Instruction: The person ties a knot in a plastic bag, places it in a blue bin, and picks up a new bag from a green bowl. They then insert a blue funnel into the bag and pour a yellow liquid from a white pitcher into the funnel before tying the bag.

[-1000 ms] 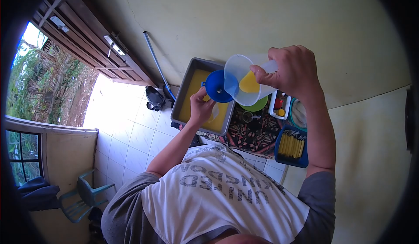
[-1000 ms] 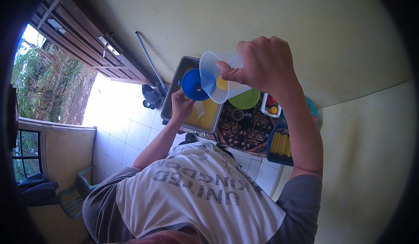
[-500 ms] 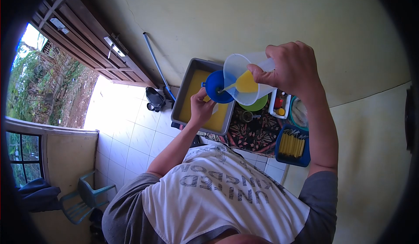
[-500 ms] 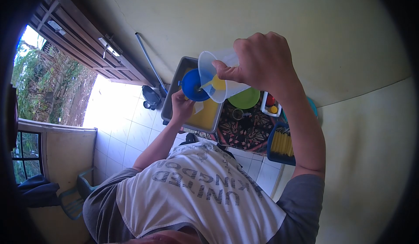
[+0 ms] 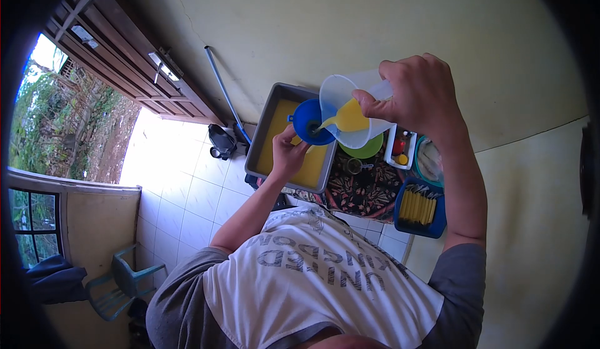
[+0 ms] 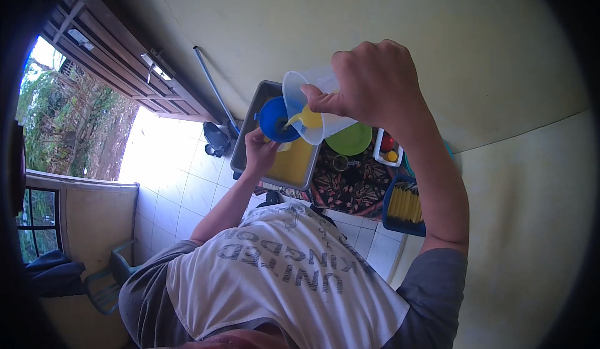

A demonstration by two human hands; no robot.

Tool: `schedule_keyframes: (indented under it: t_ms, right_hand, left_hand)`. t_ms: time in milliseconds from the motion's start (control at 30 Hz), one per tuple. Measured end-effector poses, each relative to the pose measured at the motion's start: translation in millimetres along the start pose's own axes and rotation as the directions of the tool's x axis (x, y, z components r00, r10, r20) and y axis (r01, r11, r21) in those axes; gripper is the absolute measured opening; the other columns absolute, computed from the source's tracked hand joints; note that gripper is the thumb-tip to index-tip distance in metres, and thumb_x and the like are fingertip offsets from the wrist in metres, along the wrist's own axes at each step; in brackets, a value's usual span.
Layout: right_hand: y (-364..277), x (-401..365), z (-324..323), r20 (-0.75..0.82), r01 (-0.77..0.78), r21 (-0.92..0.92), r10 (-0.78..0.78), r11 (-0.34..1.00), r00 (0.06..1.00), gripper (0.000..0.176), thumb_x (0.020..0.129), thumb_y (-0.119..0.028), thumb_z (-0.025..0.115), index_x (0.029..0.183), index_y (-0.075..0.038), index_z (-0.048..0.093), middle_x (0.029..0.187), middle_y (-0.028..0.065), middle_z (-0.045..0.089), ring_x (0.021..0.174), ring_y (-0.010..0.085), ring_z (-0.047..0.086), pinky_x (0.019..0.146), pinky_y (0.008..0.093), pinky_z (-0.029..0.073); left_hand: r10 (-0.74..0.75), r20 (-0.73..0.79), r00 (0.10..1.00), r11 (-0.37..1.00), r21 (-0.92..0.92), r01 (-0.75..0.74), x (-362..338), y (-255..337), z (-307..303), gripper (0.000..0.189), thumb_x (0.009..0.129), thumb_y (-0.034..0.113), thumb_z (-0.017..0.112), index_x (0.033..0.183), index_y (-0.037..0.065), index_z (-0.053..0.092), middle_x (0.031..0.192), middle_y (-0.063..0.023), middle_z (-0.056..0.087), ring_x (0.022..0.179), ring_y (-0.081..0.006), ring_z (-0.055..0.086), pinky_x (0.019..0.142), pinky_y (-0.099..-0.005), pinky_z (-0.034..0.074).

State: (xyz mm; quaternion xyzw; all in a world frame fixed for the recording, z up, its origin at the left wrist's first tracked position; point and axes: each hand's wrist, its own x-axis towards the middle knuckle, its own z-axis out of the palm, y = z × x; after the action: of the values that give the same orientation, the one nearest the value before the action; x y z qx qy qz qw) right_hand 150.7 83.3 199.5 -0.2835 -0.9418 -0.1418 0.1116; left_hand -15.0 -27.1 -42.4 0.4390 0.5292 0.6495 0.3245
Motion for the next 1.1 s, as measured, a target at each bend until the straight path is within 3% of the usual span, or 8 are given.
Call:
schedule_keyframes:
  t_ms: [1100]
  right_hand:
    - [6.0, 2.7, -5.1, -0.076, 0.043, -0.039, -0.045, 0.998, 0.996, 0.06, 0.071, -0.062, 0.058, 0.049, -0.007, 0.054, 0.04, 0.006, 0.047, 0.037, 0.0182, 0.052, 0.044, 0.0296, 0.043]
  left_hand:
    - [-0.014, 0.002, 1.0, 1.0, 0.008, 0.014, 1.6, 4.2, 1.3, 0.02, 0.076, 0.002, 0.069, 0.096, 0.001, 0.066, 0.094, -0.0052, 0.068, 0.089, -0.0103, 0.059, 0.081, -0.0254, 0.043]
